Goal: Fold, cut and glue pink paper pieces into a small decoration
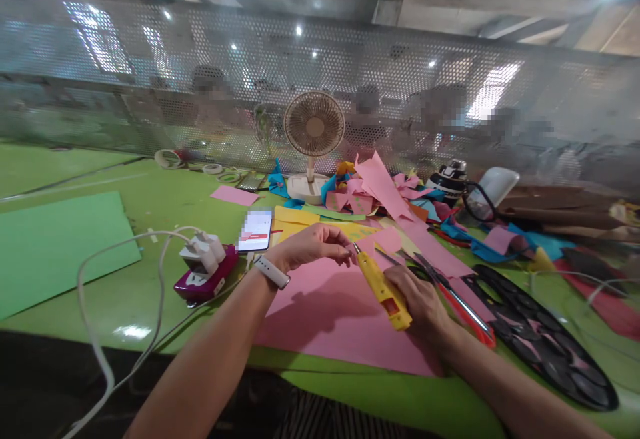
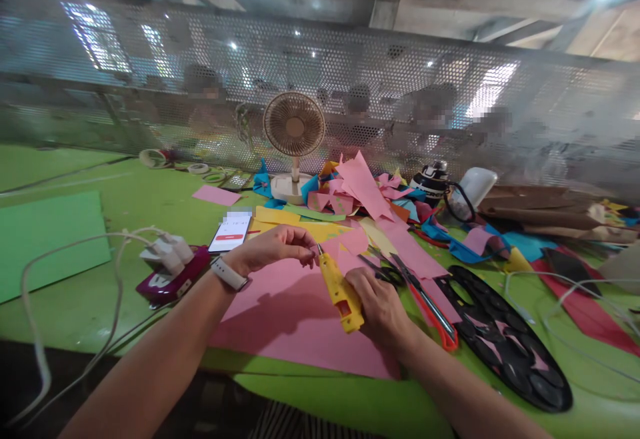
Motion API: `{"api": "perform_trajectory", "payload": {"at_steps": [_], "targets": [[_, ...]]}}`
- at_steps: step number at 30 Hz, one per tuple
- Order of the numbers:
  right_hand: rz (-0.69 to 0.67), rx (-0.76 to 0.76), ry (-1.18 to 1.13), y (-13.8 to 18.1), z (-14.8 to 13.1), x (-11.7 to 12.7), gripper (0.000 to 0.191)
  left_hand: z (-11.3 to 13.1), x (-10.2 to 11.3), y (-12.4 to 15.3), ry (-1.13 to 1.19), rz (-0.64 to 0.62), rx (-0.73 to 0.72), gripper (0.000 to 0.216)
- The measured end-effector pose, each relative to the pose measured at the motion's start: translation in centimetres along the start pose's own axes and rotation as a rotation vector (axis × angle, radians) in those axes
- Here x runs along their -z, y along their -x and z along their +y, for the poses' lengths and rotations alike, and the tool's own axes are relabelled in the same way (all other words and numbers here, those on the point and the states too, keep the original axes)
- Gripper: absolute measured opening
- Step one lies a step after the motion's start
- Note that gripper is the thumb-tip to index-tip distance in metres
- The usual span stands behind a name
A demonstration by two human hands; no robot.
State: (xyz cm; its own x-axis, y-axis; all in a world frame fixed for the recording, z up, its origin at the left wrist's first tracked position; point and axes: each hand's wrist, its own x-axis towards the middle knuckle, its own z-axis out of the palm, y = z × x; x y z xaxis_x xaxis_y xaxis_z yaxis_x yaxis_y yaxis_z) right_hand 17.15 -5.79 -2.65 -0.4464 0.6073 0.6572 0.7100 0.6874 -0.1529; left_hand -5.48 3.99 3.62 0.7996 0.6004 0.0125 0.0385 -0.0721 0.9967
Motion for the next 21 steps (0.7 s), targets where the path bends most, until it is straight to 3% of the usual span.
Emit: {"api": "perform_trajectory", "payload": {"at_steps": [15,21], "targets": [[-0.022,0.080,0.115,-0.2,-0.1,0.5,0.018,-0.1,0.2,0.0,-0.001,0.005,-0.011,0.016],[0.128,0.135,0.097,-0.2,-0.3,2.2,0.021,-1.0,0.9,-0.2,-0.137,0.041,0.004,0.016]]}}
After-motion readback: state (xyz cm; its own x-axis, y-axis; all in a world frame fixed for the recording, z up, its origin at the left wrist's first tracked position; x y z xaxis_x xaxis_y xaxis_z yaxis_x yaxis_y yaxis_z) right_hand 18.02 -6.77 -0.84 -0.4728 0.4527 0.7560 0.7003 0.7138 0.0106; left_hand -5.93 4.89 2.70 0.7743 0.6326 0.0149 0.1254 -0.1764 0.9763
